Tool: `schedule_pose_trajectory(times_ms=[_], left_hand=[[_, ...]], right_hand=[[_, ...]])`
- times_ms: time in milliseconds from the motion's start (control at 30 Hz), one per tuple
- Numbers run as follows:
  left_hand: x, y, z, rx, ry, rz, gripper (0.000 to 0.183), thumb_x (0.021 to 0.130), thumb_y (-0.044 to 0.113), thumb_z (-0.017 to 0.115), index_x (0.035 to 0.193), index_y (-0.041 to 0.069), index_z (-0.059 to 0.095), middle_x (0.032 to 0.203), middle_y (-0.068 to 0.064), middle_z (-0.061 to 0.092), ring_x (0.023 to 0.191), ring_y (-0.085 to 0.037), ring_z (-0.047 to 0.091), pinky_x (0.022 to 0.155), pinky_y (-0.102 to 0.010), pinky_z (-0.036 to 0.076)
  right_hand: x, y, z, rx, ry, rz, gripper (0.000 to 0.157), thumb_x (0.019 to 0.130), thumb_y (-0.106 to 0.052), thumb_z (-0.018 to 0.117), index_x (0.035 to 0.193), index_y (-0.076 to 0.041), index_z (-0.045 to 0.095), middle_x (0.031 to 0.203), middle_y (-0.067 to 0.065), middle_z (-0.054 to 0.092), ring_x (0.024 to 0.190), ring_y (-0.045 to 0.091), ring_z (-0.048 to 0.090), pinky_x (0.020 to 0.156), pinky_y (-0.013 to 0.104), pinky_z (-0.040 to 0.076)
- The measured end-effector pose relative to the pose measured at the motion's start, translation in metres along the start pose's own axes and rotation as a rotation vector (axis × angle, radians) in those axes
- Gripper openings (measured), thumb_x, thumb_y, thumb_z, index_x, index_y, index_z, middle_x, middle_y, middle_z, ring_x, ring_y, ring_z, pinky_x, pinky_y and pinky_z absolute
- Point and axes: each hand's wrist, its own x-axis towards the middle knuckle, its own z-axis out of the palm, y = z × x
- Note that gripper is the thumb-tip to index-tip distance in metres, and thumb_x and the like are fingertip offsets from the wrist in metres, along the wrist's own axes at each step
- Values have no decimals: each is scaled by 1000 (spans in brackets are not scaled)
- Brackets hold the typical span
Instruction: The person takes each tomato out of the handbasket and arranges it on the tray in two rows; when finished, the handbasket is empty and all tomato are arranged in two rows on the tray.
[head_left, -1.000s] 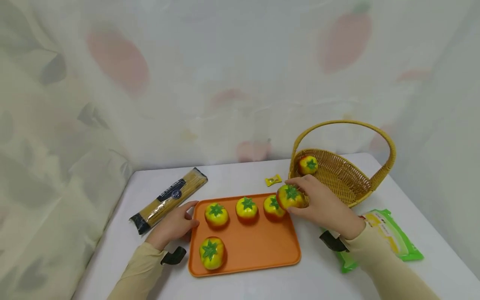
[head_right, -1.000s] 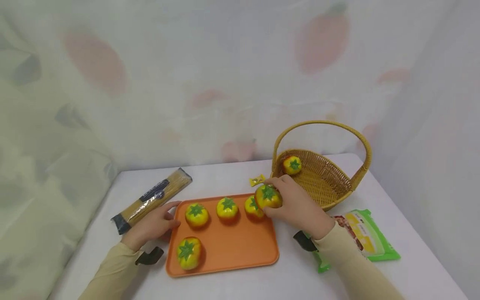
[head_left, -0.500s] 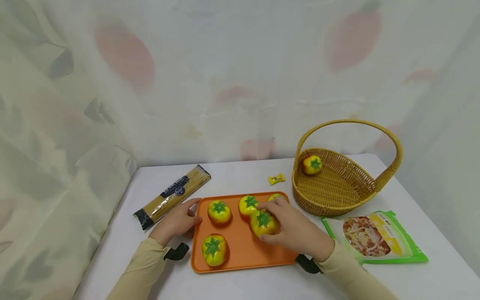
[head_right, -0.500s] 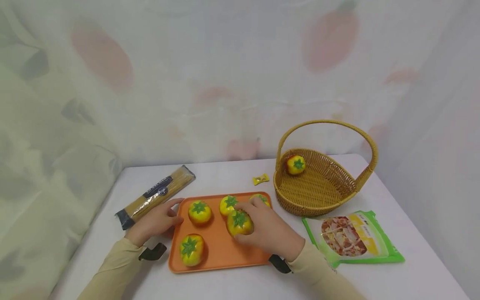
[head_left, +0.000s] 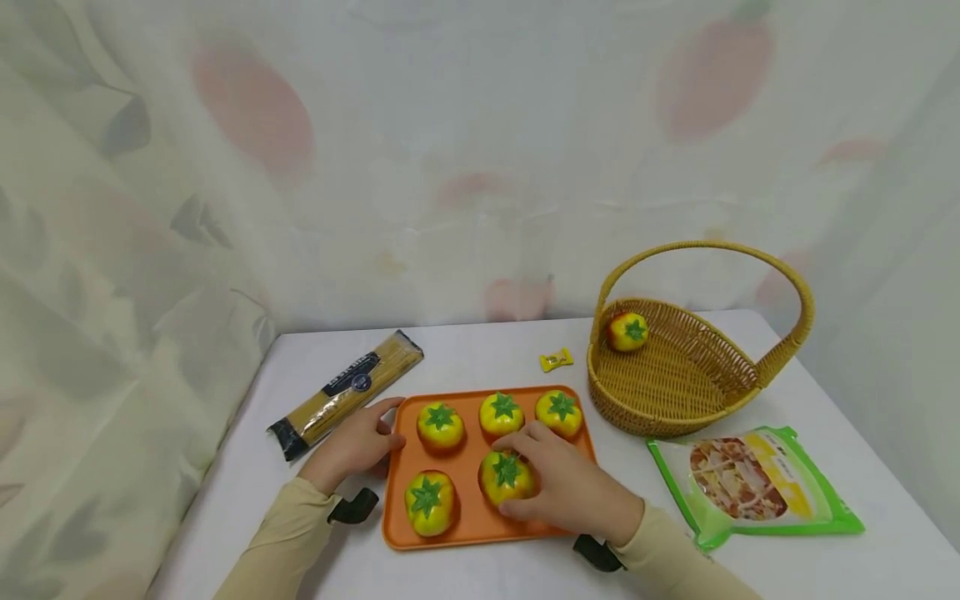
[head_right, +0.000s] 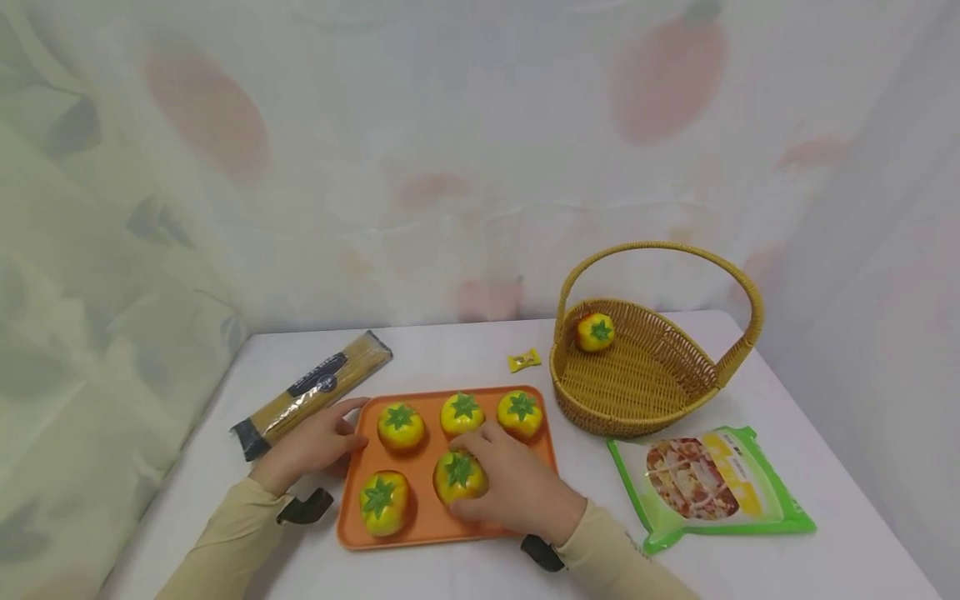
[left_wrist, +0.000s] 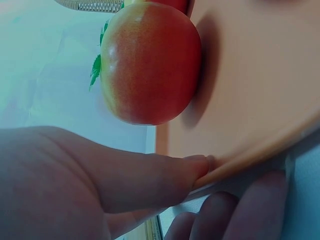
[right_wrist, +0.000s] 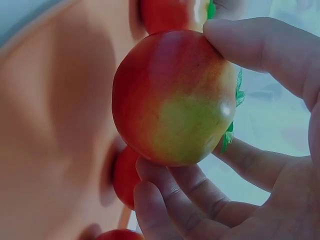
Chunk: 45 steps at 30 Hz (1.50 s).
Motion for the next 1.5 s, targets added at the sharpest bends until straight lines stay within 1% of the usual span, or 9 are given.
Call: schedule_pose_trajectory(times_ms=[100,233,367,667,900,1100,1500], left_hand=[[-1,0,0,-8,-4,-5,69,101,20,74,164,21,46,117,-17,70,70,-23,72,64,-35,65],[-2,1,-1,-9,-7,-2,69,101,19,74,164,22,46,116,-16,71,70,-23,72,64,-36,65],[-3,2,-2,-15,-8,-3,68,101,19,73,164,22,46,116,-16,70,71,-23,71,64,-36,65],[-3,0,-2,-37,-7,-7,69,101,18,72,164,20,45,117,-16,70,72,-22,72,64,-36,65],[-2,0,-1,-33,-8,-3,69,101,17,73,164,20,45,115,-16,71,71,-22,71,64,-36,65],[-2,1,0,-34,-8,-2,69,101,17,73,164,19,45,114,-16,71,70,-23,71,63,-36,65],[-2,1,0,-46,-16,-19,71,101,17,73,165,20,43,118,-17,70,74,-22,72,65,-36,66]], right_hand=[[0,1,3,-9,-13,5,57,88,-46,88,139,-35,64,130,-9,55,108,7,58,98,36,57],[0,2,5,-18,-4,-4,58,87,-47,89,139,-35,65,129,-10,55,107,6,58,98,35,57],[1,3,7,-23,-1,-9,58,87,-47,89,138,-35,65,128,-10,55,107,6,58,98,34,57],[3,2,9,-36,-24,-9,59,87,-45,89,139,-32,64,127,-9,55,104,4,58,96,31,55],[1,1,9,-37,-25,-14,60,86,-44,91,138,-30,66,125,-8,56,103,5,58,95,32,56],[0,1,10,-39,-30,-13,60,86,-45,91,138,-30,66,126,-7,56,105,6,58,96,33,56],[1,3,10,-39,-37,-3,59,87,-47,89,139,-30,66,126,-8,56,104,5,58,96,32,56]])
